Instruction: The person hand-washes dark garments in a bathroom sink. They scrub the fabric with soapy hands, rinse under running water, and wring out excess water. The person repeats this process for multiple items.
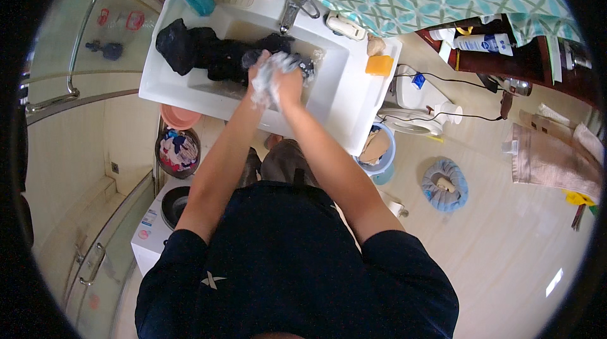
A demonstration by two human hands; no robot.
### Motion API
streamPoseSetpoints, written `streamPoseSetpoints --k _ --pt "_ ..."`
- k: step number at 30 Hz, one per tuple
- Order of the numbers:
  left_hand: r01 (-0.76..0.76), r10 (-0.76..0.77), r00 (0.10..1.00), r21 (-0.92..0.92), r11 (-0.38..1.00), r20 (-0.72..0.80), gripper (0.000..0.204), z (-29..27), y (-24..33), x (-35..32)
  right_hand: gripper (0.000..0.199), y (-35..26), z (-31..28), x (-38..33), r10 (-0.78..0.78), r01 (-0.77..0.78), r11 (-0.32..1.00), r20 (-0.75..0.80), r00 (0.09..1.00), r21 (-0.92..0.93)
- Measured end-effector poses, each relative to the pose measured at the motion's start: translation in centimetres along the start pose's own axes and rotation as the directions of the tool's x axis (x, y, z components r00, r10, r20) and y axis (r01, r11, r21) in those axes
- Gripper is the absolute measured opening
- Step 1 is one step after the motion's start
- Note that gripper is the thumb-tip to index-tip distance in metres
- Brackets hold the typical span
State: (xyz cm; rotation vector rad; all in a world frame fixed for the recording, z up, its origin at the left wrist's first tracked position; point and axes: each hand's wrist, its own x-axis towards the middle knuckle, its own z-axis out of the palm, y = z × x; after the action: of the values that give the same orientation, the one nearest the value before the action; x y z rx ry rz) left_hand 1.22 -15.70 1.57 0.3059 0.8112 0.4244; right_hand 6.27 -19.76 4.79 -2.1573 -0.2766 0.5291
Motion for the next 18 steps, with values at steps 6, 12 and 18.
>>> streamPoseSetpoints --k 6,12,18 --pt "-0.072 0.092 0.991 -0.185 0.980 0.102 0.059 -1.0 -1.3 1.1 0.031 -0.6 -0.2 -1.2 0.228 -0.298 0.905 0.245 0.942 0.303" --pt "0.026 0.248 0.947 0.820 0.571 -0.202 0.066 -0.9 0.2 -1.3 0.018 0.6 -2.1 -1.2 0.372 -0.640 0.368 0.524 0.766 0.675" --pt "0.527 -0.549 0.836 -0.298 0.796 0.011 0.046 -3.7 2.6 1.6 0.025 1.3 -1.4 -2.9 0.127 -0.191 0.769 0.146 0.981 0.610"
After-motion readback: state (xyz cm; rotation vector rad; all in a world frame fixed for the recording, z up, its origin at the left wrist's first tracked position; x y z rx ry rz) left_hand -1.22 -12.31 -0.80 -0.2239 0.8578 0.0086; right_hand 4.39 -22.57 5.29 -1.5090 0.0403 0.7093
